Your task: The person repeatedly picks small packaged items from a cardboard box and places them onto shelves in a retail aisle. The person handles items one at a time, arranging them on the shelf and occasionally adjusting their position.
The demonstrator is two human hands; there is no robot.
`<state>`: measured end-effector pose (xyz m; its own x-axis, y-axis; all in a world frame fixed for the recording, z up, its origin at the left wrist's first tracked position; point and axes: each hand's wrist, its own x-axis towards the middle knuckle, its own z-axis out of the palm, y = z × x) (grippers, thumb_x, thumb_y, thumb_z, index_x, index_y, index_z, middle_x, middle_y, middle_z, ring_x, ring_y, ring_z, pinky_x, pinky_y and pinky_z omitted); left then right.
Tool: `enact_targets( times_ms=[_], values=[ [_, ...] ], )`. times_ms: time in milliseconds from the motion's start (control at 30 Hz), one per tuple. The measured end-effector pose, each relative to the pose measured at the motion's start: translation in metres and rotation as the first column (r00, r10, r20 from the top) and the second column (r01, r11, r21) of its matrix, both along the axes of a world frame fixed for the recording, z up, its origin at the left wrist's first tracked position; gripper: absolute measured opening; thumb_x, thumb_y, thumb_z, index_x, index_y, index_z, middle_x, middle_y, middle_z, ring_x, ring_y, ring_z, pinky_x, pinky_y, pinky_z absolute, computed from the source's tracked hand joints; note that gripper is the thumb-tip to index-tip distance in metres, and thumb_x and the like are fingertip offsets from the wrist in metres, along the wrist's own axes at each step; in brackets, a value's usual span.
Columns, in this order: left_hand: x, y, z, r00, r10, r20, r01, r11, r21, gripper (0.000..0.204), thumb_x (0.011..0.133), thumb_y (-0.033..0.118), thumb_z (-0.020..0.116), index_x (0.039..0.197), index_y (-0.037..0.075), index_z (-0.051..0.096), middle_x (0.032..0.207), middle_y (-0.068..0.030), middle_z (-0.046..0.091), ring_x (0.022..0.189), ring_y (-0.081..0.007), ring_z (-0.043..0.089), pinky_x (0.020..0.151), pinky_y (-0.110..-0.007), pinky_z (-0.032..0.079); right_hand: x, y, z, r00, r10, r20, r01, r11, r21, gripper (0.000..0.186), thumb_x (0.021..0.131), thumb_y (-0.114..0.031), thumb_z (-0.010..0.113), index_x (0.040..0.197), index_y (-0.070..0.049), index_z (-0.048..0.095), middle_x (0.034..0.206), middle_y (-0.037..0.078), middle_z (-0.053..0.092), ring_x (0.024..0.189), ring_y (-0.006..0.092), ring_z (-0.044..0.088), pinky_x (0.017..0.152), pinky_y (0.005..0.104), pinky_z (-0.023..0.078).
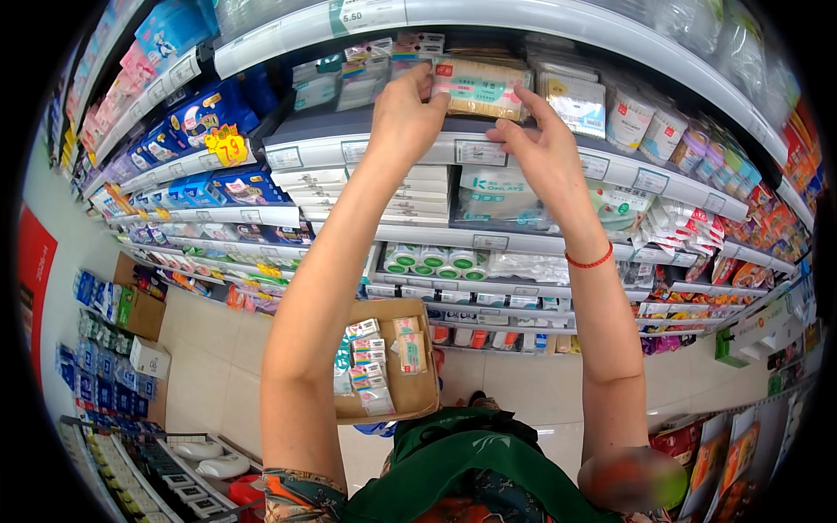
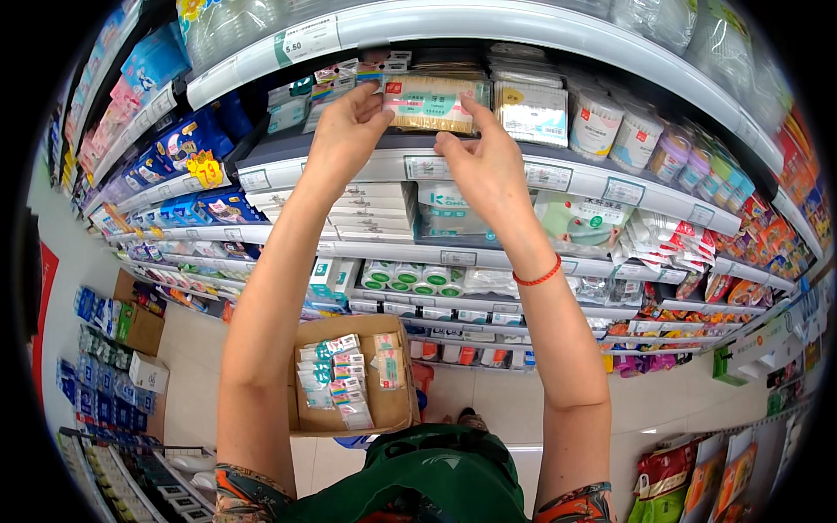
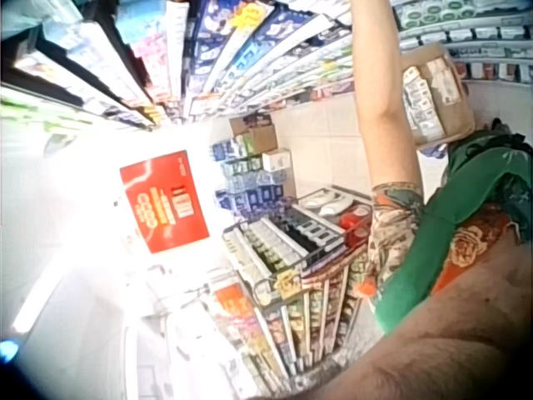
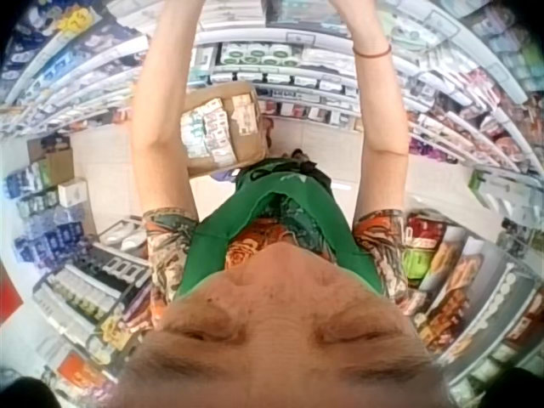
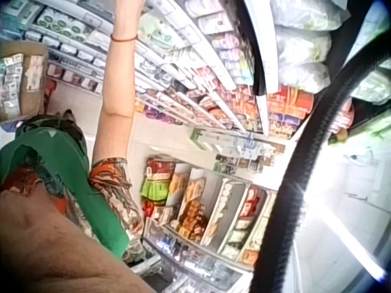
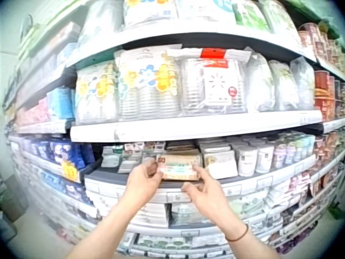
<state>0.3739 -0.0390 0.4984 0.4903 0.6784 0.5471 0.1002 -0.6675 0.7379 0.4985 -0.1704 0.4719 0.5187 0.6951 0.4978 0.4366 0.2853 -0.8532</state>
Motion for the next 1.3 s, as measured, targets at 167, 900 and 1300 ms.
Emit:
enact_targets(
  times_ms=[167, 900, 1300],
  values=[
    [-0.011, -0.014, 0.003, 0.992, -0.012, 0.125, 0.013, 1.0, -0.004, 0.052, 0.086, 0.009, 0.064, 0.131, -0.01, 0.045, 0.12, -0.0177, 0.06, 0.108, -0.0186, 0.059, 0.094, -0.028, 0.045, -0.011, -0.005, 0.003, 0.999, -0.037, -0.04, 0.038, 0.999, 0.033, 0.056, 0.084, -0.015, 0.064, 0.134, -0.001, 0.046, 0.081, 0.011, 0.067, 0.069, 0.0107, 0.058, 0.064, 0.0265, 0.047],
    [-0.154, -0.058, -0.121, 0.944, 0.07, 0.322, 0.062, 0.921, -0.384, 0.036, 0.086, -0.003, 0.061, 0.121, -0.001, 0.052, 0.096, -0.0039, 0.061, 0.086, -0.0082, 0.059, 0.076, -0.021, 0.048, -0.119, -0.029, -0.111, 0.941, 0.202, -0.272, -0.22, 0.975, -0.037, 0.064, 0.085, -0.001, 0.062, 0.14, 0.001, 0.031, 0.124, 0.015, 0.045, 0.085, 0.0147, 0.062, 0.07, 0.0252, 0.05],
    [-0.214, -0.11, -0.297, 0.971, 0.228, 0.067, -0.106, 0.669, -0.736, 0.04, 0.085, 0.0, 0.063, 0.123, 0.005, 0.053, 0.088, -0.0006, 0.056, 0.074, -0.0074, 0.058, 0.062, -0.019, 0.047, -0.149, -0.023, -0.243, 0.98, 0.162, 0.116, -0.058, 0.787, -0.614, 0.049, 0.083, -0.024, 0.062, 0.127, -0.005, 0.052, 0.113, 0.016, 0.054, 0.082, 0.0248, 0.063, 0.076, 0.0339, 0.051]
  ],
)
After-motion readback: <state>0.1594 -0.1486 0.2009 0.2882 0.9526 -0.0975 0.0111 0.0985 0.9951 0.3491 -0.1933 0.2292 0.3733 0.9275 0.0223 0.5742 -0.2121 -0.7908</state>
